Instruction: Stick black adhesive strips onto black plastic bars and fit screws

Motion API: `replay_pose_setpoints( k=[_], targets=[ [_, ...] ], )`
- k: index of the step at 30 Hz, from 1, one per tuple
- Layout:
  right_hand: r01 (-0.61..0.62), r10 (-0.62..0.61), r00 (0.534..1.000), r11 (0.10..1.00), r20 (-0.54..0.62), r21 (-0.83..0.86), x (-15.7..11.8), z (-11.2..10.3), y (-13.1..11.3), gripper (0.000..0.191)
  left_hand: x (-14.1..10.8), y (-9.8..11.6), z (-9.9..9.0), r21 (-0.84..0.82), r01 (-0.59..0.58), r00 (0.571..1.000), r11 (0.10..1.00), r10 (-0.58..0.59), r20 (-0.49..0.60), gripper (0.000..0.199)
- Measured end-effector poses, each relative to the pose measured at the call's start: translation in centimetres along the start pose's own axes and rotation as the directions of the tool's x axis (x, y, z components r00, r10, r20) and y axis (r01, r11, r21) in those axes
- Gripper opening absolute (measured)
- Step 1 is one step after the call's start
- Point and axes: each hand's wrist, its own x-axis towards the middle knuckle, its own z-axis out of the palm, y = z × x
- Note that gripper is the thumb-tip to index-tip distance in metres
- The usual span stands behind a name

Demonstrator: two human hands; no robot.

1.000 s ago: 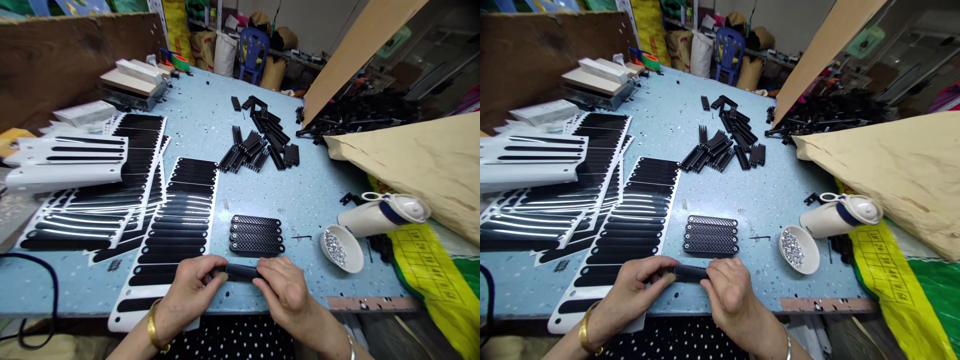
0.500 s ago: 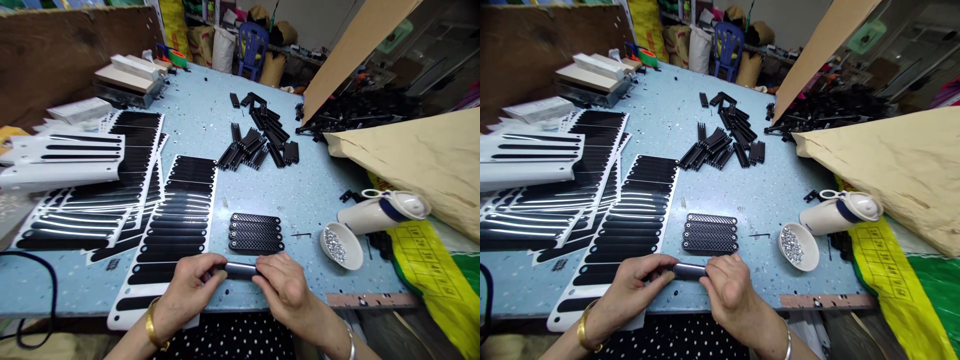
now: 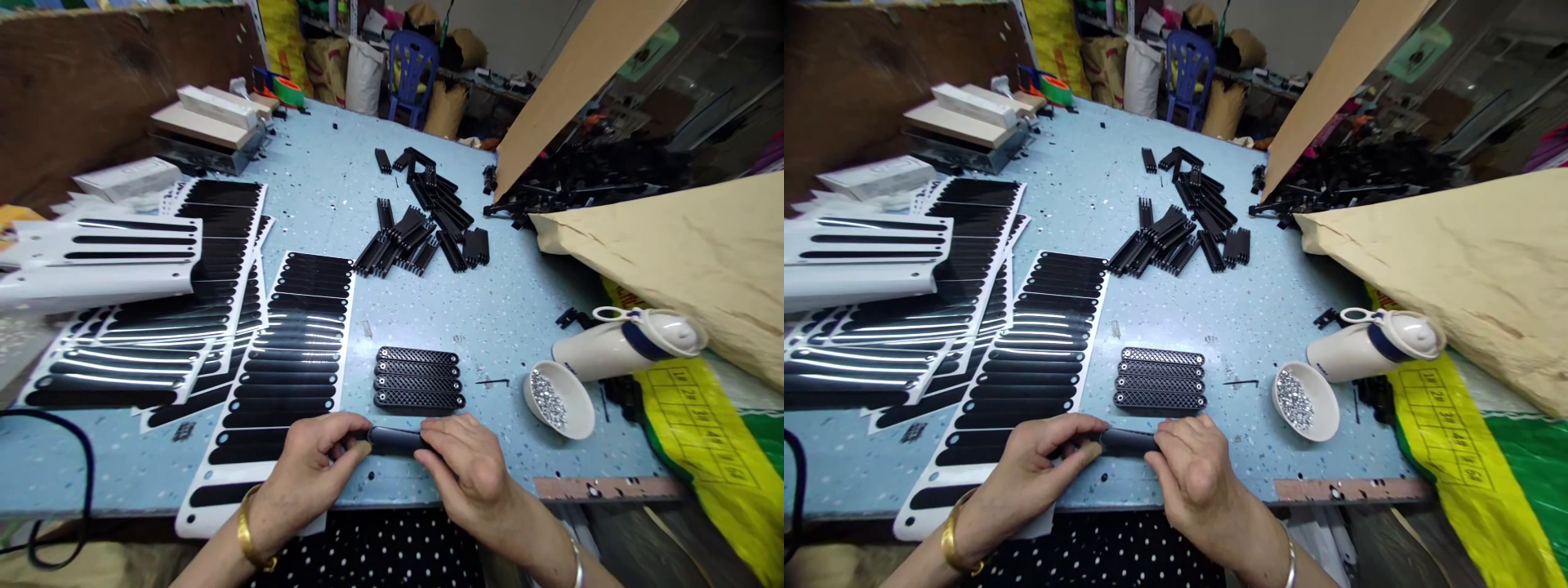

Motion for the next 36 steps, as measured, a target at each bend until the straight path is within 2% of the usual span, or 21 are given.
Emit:
replay_pose_setpoints(
  k=[13,22,25,28,31,36],
  targets=[
    [0.019,-0.018,1.000,0.999,0.012,-0.049,0.3,0.0,-0.3,0.020,-0.1,0.1,-0.1,0.009,-0.026,1.000,1.000,0.026,0.004,0.015],
    [-0.043,0.043,0.999,0.999,0.013,0.001,0.0,0.4,0.1,0.017,-0.4,0.3,0.1,0.133,-0.162,0.985,0.978,0.169,-0.043,0.013],
    [-0.064,0.064,0.998,0.998,0.018,-0.005,0.0,0.4,0.1,0.016,-0.9,0.0,0.5,0.253,-0.286,0.944,0.924,0.317,-0.092,0.021],
    [-0.063,0.064,0.998,0.998,0.022,-0.011,0.0,0.3,0.1,0.016,-1.7,-0.5,0.8,0.409,-0.412,0.888,0.814,0.459,-0.018,0.037],
    [-0.058,0.059,0.998,0.998,0.039,-0.011,0.1,0.3,0.1,0.016,-2.3,-0.9,0.9,0.495,-0.447,0.874,0.745,0.482,0.063,0.041],
    [-0.072,0.071,0.995,0.997,0.064,0.007,0.1,0.3,0.5,0.015,-2.2,-1.1,0.8,0.511,-0.478,0.851,0.715,0.521,0.067,0.037]
  ],
)
